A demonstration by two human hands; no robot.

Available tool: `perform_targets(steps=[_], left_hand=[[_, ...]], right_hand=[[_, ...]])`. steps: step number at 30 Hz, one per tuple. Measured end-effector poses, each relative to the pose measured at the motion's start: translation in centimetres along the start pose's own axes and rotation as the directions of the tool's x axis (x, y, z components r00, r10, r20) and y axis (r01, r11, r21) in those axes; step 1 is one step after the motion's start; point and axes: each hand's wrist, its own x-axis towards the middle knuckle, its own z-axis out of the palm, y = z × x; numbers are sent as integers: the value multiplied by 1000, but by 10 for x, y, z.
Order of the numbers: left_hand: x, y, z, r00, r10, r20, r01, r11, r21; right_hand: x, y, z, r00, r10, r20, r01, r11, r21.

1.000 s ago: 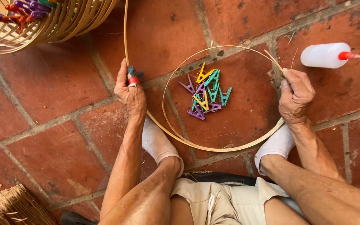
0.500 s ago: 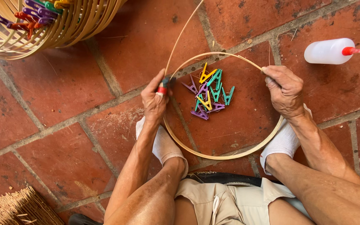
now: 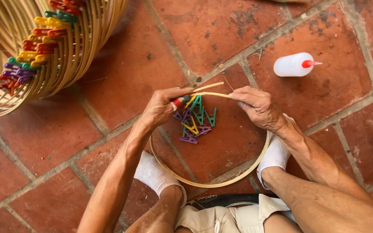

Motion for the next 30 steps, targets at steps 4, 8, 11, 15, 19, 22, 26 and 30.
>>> perform_targets(steps=[4, 8, 11, 15, 19, 22, 26, 30], left_hand=[[27, 54, 9, 978, 31, 206, -54, 993, 106], [31, 81, 19, 962, -90, 258, 38, 979, 199], [29, 85, 23, 970, -42, 239, -33, 953, 302], [25, 80, 23, 962, 146, 230, -219, 917, 333], [22, 71, 25, 952, 217, 215, -281, 898, 338], [25, 60, 29, 978, 61, 197, -127, 930, 345], [41, 45, 25, 1000, 6, 22, -5, 999, -51], [49, 49, -6, 967, -140, -213, 31, 894, -446]], right_hand=[[-4, -9, -8, 999, 39, 36, -38, 999, -21], [-4, -10, -11, 996, 59, 59, -59, 998, 4], [4, -9, -8, 948, 301, 101, -310, 947, 83], [14, -10, -4, 881, 449, 152, -471, 865, 173], [14, -8, -3, 859, 486, 159, -510, 838, 193], [10, 1, 2, 853, 504, 139, -523, 820, 235], [15, 20, 11, 877, 480, 5, -451, 821, 351], [29, 27, 0, 825, 544, -154, -387, 741, 548]])
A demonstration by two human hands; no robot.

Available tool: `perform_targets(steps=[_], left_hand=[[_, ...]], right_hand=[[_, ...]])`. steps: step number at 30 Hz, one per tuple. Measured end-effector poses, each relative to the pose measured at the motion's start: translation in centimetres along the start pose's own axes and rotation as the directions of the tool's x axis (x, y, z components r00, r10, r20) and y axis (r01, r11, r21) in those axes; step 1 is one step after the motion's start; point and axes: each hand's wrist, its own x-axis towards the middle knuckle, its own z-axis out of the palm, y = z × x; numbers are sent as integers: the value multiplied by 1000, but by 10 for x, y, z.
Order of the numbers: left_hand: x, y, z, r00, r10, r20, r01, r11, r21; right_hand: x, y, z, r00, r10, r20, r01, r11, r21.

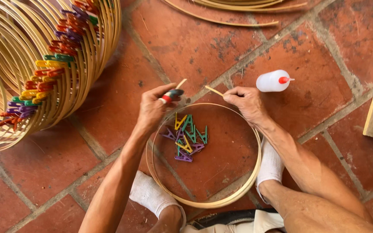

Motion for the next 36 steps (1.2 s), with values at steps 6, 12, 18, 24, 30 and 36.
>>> perform_targets(steps=[6, 12, 18, 24, 30, 36], left_hand=[[-68, 84, -25, 970, -243, -26, 239, 922, 305], [-186, 144, 19, 788, 354, 503, -569, 729, 379], [-225, 171, 34, 834, 233, 500, -499, 705, 504], [-234, 166, 39, 778, 320, 540, -607, 604, 516], [-240, 148, 42, 677, 479, 558, -736, 436, 519], [-240, 153, 39, 595, 573, 564, -799, 345, 492]], right_hand=[[-37, -80, -23, 845, 415, 337, -487, 858, 163], [-115, -185, -6, 732, 427, 531, -401, 900, -171], [-134, -231, 13, 723, 409, 557, -290, 911, -293], [-139, -241, 14, 710, 460, 533, -320, 885, -337], [-143, -241, 16, 725, 359, 588, -202, 927, -317], [-144, -248, 13, 758, 250, 603, -68, 949, -308]])
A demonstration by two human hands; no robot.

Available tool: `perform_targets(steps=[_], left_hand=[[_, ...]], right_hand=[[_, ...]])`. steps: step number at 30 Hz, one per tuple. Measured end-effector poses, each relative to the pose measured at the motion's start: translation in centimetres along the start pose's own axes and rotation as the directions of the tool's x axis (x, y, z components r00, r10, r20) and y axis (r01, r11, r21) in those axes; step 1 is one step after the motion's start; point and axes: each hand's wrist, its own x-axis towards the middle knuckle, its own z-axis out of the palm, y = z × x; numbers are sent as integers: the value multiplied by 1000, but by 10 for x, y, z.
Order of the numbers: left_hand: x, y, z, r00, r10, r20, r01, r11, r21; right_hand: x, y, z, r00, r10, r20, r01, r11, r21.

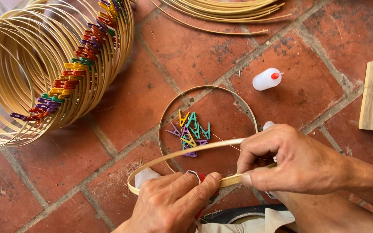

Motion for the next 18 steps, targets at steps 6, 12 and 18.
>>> perform_targets(steps=[6, 12, 18], left_hand=[[0, 2, -2, 990, 124, -73, -114, 985, 127], [15, 10, -20, 988, 51, -143, -44, 998, 54], [35, -5, -36, 955, -267, 131, 296, 901, -318]], right_hand=[[0, -23, -2, 1000, -22, 6, 23, 973, -230], [0, -62, -9, 965, -247, 88, 262, 892, -369], [37, -97, -10, 906, -208, 368, 413, 620, -667]])
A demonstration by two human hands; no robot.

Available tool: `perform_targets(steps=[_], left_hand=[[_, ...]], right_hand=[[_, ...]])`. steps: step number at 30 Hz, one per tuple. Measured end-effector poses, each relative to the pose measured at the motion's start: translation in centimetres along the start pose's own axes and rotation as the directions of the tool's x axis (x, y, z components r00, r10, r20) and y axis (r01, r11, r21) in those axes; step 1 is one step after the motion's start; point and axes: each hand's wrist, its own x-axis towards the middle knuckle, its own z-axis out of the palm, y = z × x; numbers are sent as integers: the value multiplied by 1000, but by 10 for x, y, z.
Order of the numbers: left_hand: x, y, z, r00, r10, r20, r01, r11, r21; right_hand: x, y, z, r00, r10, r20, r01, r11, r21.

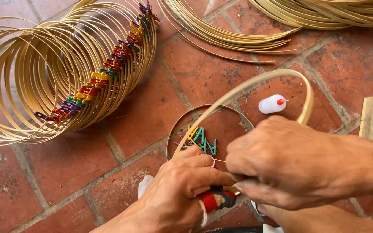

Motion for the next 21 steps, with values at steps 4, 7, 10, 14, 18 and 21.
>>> perform_targets(steps=[4, 7, 10, 14, 18, 21], left_hand=[[12, -18, 3, 998, -34, -45, 36, 998, 48], [21, -36, 8, 988, -57, -145, 58, 998, 5], [23, -54, 12, 948, -205, -244, 184, 977, -105], [7, -66, 20, 875, -334, -350, 197, 906, -373], [-9, -71, 26, 816, -356, -454, 142, 886, -441], [-12, -72, 27, 786, -448, -426, 188, 830, -525]], right_hand=[[34, 2, -26, 944, 198, 264, -123, 954, -273], [40, 11, -35, 974, 141, 175, -85, 952, -295], [14, 47, -30, 620, -644, -448, 78, 618, -782], [-57, 157, 3, 369, -255, -894, -333, 862, -383], [-110, 260, 135, 144, 327, -934, -531, 822, 206], [-115, 313, 226, 177, 539, -823, -451, 788, 419]])
